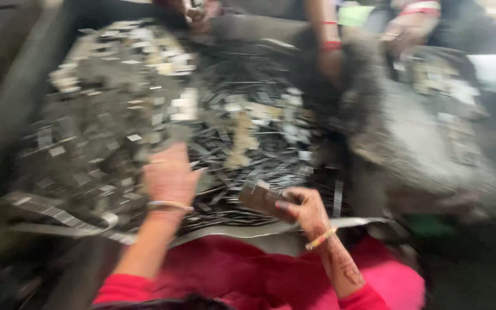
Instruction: The person inserts metal rods into metal hinge plates and places the assembled units into a bin. The person works by hand, handling one hinge at a time from a large pile of parts.
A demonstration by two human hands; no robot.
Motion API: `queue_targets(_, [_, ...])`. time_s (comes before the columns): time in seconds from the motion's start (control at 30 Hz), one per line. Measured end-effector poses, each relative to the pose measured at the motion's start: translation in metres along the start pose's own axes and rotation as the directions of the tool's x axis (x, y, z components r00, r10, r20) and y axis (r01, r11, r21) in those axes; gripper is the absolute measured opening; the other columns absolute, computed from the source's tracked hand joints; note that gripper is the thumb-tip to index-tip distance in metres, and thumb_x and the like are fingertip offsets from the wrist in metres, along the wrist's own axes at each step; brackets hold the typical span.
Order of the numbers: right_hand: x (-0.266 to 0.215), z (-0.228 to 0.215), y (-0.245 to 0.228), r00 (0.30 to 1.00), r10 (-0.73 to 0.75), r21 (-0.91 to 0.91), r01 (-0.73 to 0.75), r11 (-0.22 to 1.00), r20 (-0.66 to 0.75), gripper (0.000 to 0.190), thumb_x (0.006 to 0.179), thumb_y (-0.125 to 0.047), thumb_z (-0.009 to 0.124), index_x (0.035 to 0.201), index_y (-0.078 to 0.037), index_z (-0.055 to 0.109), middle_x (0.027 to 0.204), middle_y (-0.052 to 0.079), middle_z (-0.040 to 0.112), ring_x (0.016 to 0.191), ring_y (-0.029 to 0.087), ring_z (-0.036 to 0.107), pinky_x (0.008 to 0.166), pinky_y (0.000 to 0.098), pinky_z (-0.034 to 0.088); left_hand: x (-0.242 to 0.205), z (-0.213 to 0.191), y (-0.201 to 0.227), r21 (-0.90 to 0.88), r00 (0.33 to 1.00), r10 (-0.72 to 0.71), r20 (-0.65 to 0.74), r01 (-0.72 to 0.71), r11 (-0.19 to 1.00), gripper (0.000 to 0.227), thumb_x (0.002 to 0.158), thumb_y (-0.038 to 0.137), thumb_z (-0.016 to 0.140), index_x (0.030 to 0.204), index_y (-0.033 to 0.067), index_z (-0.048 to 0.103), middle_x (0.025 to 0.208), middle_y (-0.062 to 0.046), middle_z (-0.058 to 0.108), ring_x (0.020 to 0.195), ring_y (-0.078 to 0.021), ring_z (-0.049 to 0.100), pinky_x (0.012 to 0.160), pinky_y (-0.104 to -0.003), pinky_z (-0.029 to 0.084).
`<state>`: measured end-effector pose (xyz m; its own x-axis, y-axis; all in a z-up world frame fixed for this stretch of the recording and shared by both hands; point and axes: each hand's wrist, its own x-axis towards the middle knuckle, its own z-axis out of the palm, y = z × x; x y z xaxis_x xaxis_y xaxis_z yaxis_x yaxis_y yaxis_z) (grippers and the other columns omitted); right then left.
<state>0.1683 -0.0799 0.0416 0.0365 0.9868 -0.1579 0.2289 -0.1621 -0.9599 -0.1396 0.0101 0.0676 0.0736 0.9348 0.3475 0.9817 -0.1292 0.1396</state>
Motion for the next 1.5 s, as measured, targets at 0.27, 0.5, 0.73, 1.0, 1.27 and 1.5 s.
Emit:
queue_targets(0.27, [0.062, -0.219, -0.009, 0.517, -0.421, -0.479, 0.024, 0.877, -0.745, 0.016, 0.083, -0.009, 0.083, 0.090, 0.003, 0.074, 0.082, 0.013, 0.069, 0.074, 0.022, 0.064, 0.068, 0.0378, 0.049, -0.031, -0.003, -0.039, 0.069, 0.997, -0.013, -0.076, 0.018, 0.997, 0.026, 0.091, 0.010, 0.064, 0.110, 0.0199, 0.077, 0.080, -0.013, 0.070, 0.082, -0.0299, 0.071, 0.072, -0.041, 0.057])
queue_targets(0.5, [0.103, -0.270, 0.007, 0.258, -0.741, -0.638, -0.716, 0.285, -0.620, 0.063, 0.050, -0.051, 0.087, 0.098, -0.011, 0.073, 0.112, 0.026, 0.069, 0.104, 0.049, 0.063, 0.079, 0.0636, 0.047, -0.048, -0.048, -0.047, 0.062, 0.947, -0.127, -0.295, 0.151, 0.987, 0.022, 0.096, 0.008, 0.069, 0.116, 0.0147, 0.074, 0.089, -0.013, 0.070, 0.090, -0.0322, 0.069, 0.078, -0.042, 0.056])
queue_targets(0.73, [0.006, 0.012, -0.007, 0.978, 0.151, -0.038, -0.158, 0.987, -0.145, 0.025, 0.096, -0.020, 0.065, 0.099, -0.002, 0.082, 0.090, 0.014, 0.075, 0.081, 0.026, 0.065, 0.072, 0.0390, 0.052, -0.086, -0.032, -0.012, -0.836, 0.717, -0.615, -0.327, 0.084, 0.543, 0.019, 0.105, -0.001, 0.066, 0.124, 0.0025, 0.066, 0.112, -0.006, 0.073, 0.105, -0.0185, 0.073, 0.095, -0.033, 0.060])
queue_targets(1.0, [-0.004, 0.159, -0.012, 0.981, 0.007, 0.885, -0.180, 0.429, 0.196, 0.042, 0.107, -0.032, 0.051, 0.134, -0.001, 0.060, 0.120, 0.014, 0.072, 0.109, 0.026, 0.067, 0.098, 0.0439, 0.054, -0.122, 0.018, 0.029, -0.839, 0.781, -0.357, 0.513, 0.367, -0.403, 0.035, 0.086, -0.002, 0.071, 0.119, -0.0009, 0.060, 0.109, -0.017, 0.072, 0.092, -0.0190, 0.069, 0.082, -0.032, 0.060])
queue_targets(1.27, [0.091, -0.006, 0.020, 0.956, -0.250, -0.281, 0.201, 0.938, -0.154, 0.026, 0.089, -0.016, 0.072, 0.112, -0.003, 0.072, 0.098, 0.010, 0.076, 0.085, 0.029, 0.072, 0.074, 0.0403, 0.060, -0.111, 0.037, 0.074, -0.827, 0.812, -0.156, 0.562, 0.545, -0.140, 0.033, 0.093, 0.012, 0.069, 0.123, 0.0019, 0.063, 0.115, -0.008, 0.071, 0.105, -0.0132, 0.066, 0.092, -0.030, 0.055])
queue_targets(1.5, [0.129, -0.076, 0.069, 0.629, -0.370, -0.693, 0.718, -0.061, 0.684, 0.019, 0.079, -0.010, 0.062, 0.095, -0.004, 0.069, 0.109, 0.016, 0.068, 0.093, 0.036, 0.069, 0.078, 0.0431, 0.057, -0.044, 0.066, 0.080, -0.697, 0.962, -0.259, 0.090, 0.247, 0.674, 0.023, 0.089, 0.016, 0.070, 0.108, 0.0037, 0.070, 0.109, -0.015, 0.067, 0.102, -0.0343, 0.063, 0.086, -0.044, 0.049])
